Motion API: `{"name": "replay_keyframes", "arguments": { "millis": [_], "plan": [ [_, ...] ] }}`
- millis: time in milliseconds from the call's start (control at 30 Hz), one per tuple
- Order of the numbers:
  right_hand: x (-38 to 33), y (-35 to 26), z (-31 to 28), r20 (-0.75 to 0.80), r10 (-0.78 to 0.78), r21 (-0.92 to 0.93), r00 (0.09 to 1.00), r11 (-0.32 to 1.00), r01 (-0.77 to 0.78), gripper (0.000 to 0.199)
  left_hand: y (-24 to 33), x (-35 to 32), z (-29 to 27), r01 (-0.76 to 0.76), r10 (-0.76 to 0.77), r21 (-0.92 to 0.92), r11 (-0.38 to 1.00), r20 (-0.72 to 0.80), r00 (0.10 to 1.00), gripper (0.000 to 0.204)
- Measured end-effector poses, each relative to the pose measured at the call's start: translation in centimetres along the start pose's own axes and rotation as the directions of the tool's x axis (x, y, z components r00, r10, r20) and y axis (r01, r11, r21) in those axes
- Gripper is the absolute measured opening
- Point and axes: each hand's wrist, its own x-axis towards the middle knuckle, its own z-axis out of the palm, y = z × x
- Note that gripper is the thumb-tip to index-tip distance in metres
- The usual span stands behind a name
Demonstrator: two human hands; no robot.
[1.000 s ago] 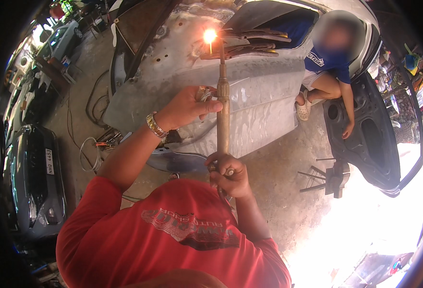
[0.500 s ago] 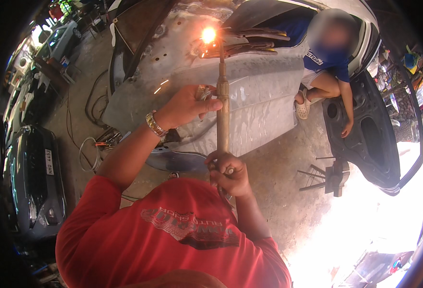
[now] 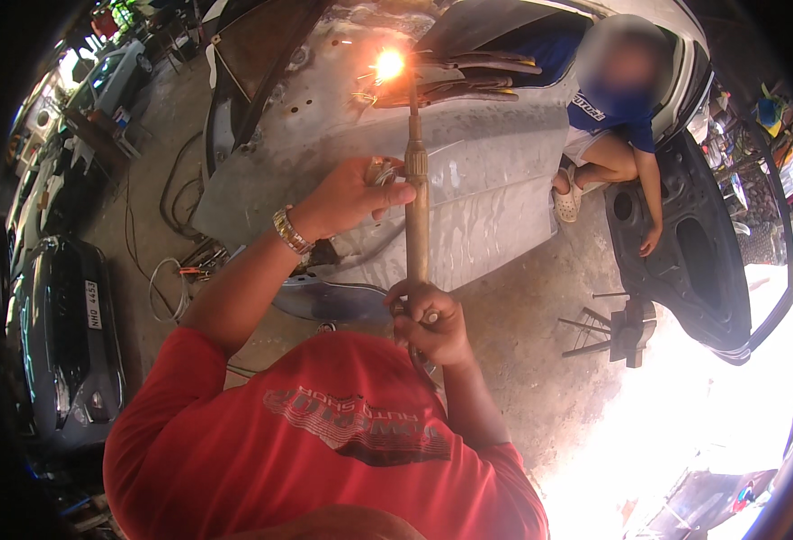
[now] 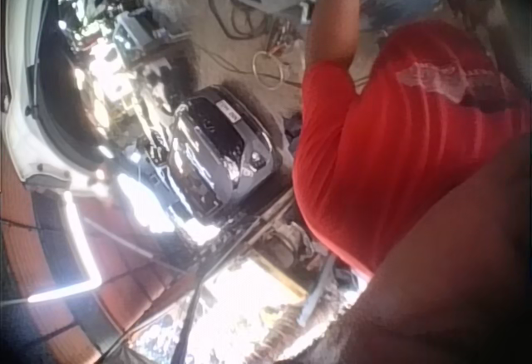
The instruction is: The person welds a metal panel on a car door using a welding torch and filler rod, then briefly uses a hammer to tap the welded area. The person continues welding the same panel while another person sits nearby.
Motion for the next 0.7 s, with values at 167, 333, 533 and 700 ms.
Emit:
{"name": "replay_keyframes", "arguments": {
  "millis": [167,333,533,700],
  "plan": [
    [0.03,-0.41,0.15,-0.007,0.04,0.034,0.999,0.999,-0.04,0.026,-0.19,0.0,-0.06,0.002,-0.002,0.011,1.0,-0.004,1.0,0.045],
    [-0.18,0.02,-0.06,0.003,0.033,0.043,0.999,0.998,-0.033,0.026,-0.58,0.06,-0.08,0.001,-0.001,-0.006,1.0,0.011,1.0,0.045],
    [0.14,-0.17,0.14,-0.004,0.034,0.057,0.999,0.998,-0.033,0.026,-0.13,0.04,-0.09,0.004,-0.004,-0.024,1.0,0.01,1.0,0.046],
    [0.16,-0.07,0.26,-0.009,0.006,0.021,1.0,1.0,-0.006,0.028,-0.32,0.0,-0.02,-0.011,0.011,-0.034,0.999,-0.005,1.0,0.046]
  ]
}}
